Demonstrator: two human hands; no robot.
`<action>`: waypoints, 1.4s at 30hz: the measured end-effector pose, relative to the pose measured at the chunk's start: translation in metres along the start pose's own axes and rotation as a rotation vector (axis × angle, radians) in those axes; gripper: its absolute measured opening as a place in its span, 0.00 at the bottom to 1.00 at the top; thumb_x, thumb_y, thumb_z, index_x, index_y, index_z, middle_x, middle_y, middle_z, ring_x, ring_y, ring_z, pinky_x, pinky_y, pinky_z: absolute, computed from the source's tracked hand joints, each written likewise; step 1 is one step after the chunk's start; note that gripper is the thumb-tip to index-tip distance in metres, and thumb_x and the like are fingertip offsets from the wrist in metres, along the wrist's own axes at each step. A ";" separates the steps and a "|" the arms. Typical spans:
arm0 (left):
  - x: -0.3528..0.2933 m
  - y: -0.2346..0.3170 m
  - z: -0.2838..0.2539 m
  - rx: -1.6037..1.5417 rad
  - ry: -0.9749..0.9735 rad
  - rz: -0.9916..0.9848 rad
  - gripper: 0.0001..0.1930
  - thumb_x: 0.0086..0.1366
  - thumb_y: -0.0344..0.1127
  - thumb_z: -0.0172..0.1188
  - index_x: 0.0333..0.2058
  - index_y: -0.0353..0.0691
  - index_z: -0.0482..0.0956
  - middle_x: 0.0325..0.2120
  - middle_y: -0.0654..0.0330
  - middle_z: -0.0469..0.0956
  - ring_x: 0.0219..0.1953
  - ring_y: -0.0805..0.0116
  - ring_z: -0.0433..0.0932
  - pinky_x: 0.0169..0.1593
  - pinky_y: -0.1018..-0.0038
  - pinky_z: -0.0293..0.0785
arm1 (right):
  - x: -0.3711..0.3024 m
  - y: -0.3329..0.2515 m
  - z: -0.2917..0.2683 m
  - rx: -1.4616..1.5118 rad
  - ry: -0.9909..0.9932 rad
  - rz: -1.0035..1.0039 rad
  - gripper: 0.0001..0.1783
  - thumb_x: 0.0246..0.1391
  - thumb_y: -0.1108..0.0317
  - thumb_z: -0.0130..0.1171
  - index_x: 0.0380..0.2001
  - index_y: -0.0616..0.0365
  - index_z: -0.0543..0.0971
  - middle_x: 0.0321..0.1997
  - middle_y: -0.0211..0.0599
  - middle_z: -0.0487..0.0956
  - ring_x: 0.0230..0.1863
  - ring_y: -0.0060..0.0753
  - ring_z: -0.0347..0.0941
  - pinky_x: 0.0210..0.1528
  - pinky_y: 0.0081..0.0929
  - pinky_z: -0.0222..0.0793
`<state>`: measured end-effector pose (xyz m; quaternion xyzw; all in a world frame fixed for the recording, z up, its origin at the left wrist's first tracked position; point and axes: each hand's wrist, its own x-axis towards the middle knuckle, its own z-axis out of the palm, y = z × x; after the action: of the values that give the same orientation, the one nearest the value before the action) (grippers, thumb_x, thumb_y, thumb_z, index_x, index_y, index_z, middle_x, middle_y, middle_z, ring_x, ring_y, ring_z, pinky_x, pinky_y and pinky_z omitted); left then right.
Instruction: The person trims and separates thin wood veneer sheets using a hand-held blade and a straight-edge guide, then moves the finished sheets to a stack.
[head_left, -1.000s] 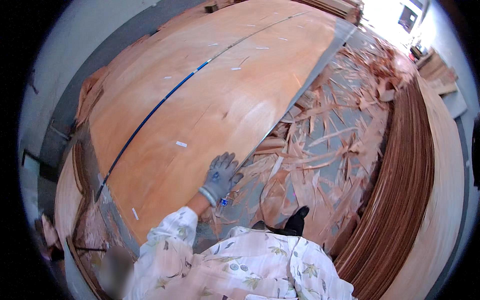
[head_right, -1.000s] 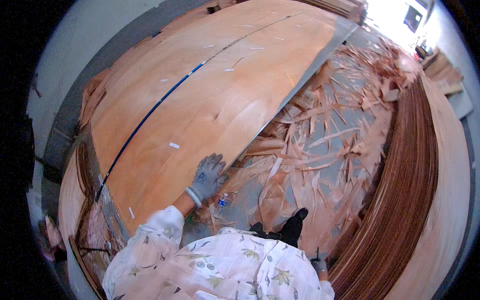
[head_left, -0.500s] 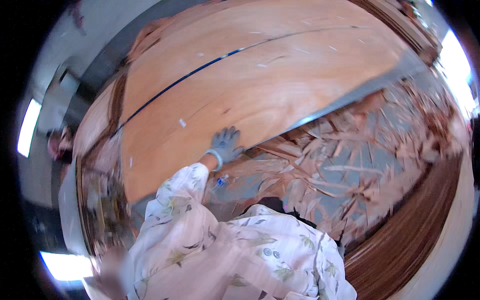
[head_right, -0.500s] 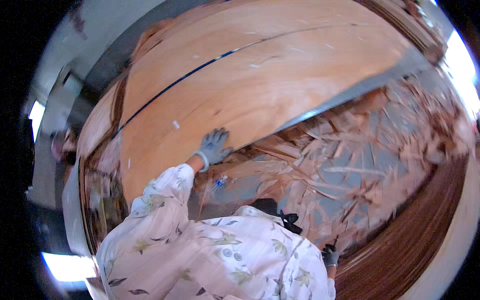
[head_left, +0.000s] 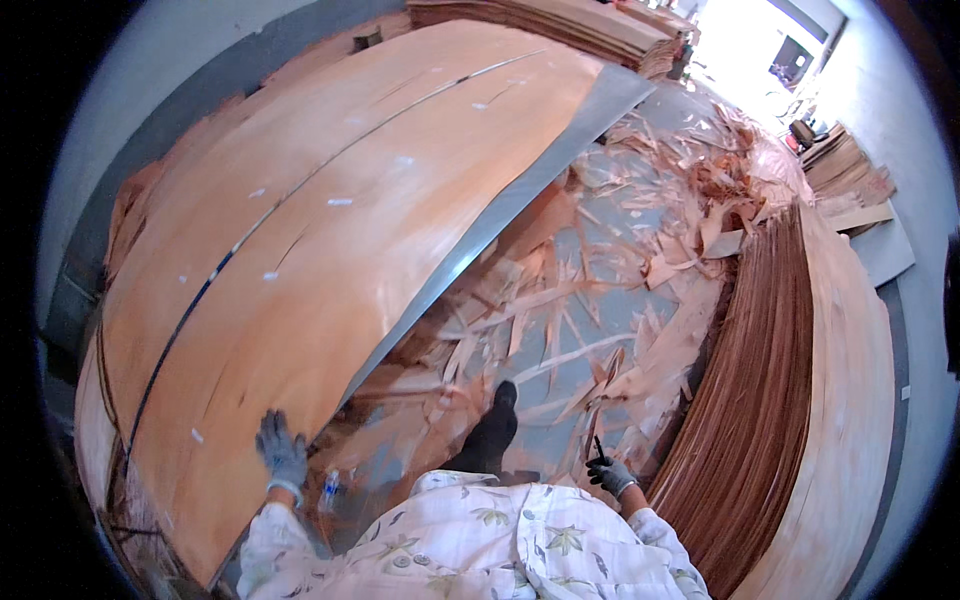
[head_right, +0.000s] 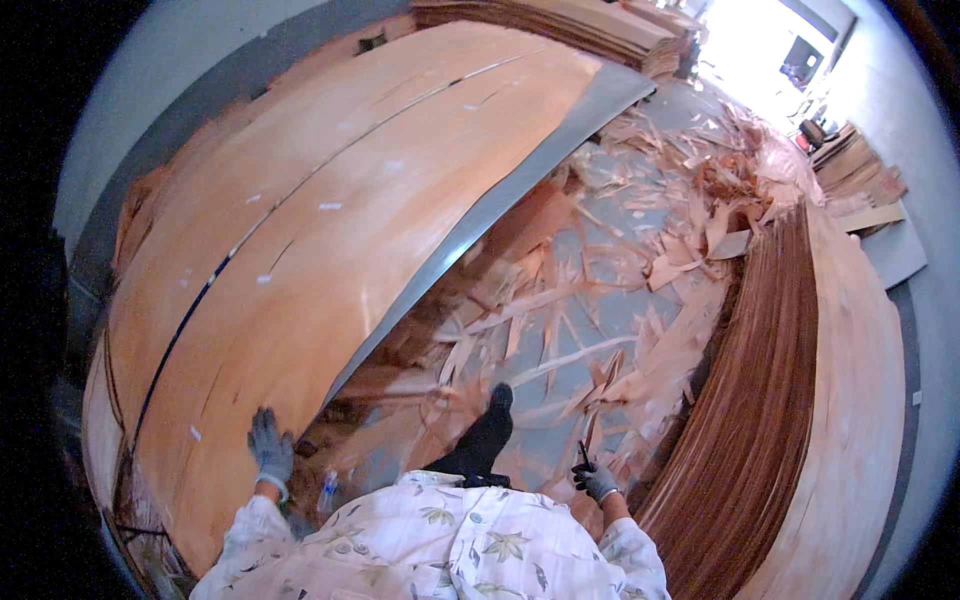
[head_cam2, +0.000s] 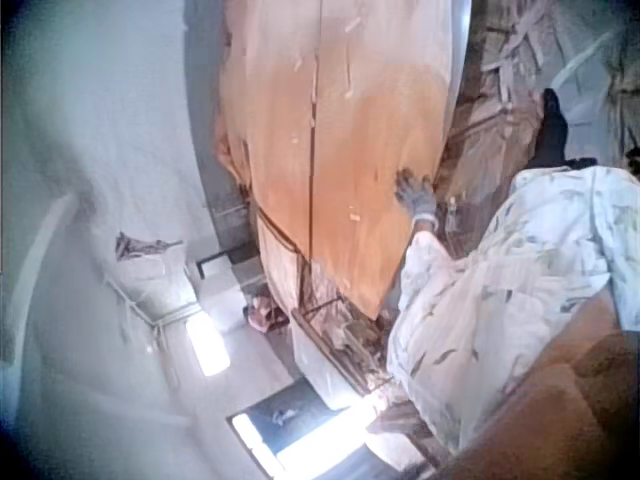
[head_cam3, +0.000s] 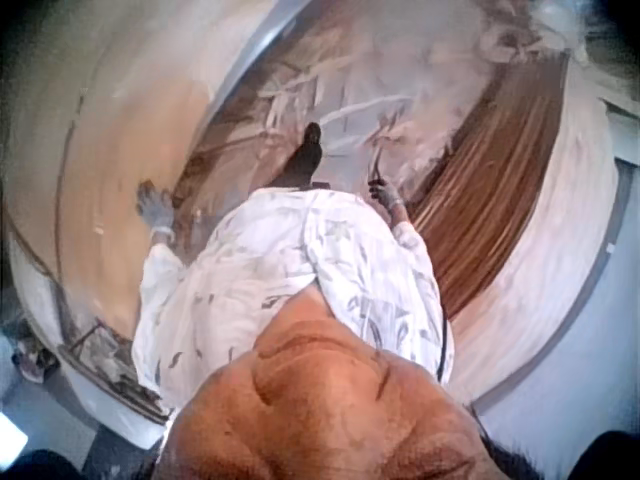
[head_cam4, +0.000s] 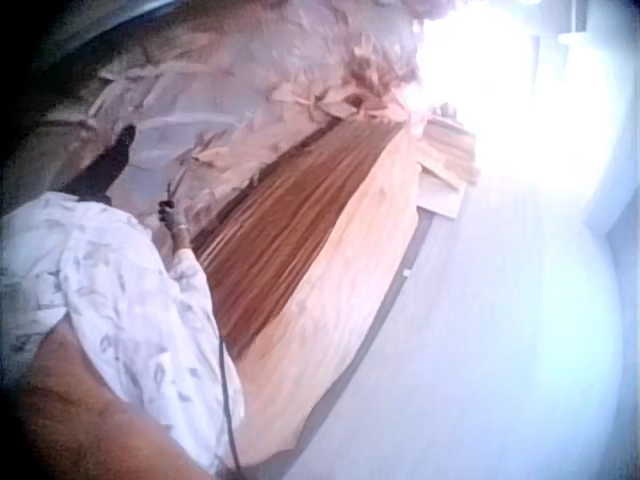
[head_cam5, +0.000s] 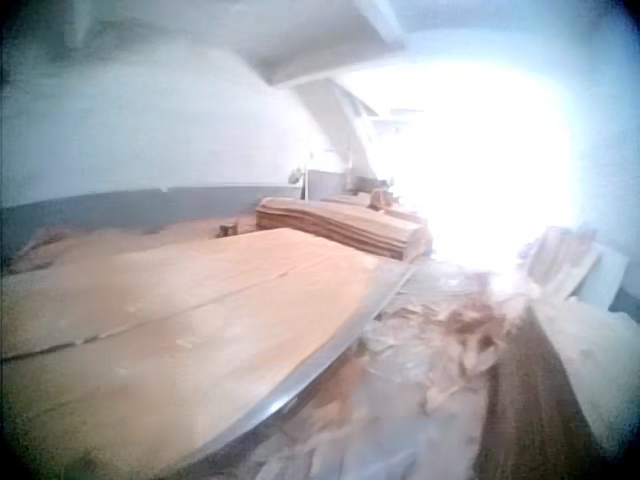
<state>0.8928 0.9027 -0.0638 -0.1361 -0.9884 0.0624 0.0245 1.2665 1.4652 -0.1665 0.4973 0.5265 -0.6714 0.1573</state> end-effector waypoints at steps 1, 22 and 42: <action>0.007 0.003 0.001 0.006 0.081 0.033 0.30 0.61 0.44 0.50 0.59 0.38 0.57 0.60 0.48 0.56 0.62 0.48 0.52 0.63 0.52 0.44 | 0.008 -0.015 -0.013 0.003 0.015 -0.006 0.11 0.51 0.64 0.56 0.39 0.52 0.77 0.27 0.29 0.77 0.21 0.23 0.72 0.17 0.20 0.59; 0.349 0.608 -0.155 -0.807 0.151 1.121 0.03 0.45 0.26 0.55 0.22 0.39 0.73 0.36 0.50 0.76 0.43 0.50 0.72 0.47 0.61 0.68 | 0.106 -0.118 -0.189 -0.233 0.233 0.242 0.14 0.48 0.66 0.55 0.36 0.63 0.79 0.27 0.41 0.80 0.25 0.37 0.78 0.25 0.33 0.72; 0.497 0.852 -0.131 -0.206 -0.818 0.882 0.11 0.60 0.41 0.48 0.37 0.44 0.72 0.28 0.43 0.76 0.33 0.42 0.75 0.37 0.54 0.70 | 0.351 -0.413 -0.474 -0.532 0.390 -0.134 0.12 0.46 0.68 0.51 0.33 0.49 0.82 0.34 0.40 0.81 0.35 0.35 0.78 0.39 0.30 0.71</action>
<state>0.6502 1.8671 -0.0293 -0.4992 -0.7691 0.0181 -0.3987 1.0411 2.1476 -0.2085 0.5221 0.7351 -0.4113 0.1334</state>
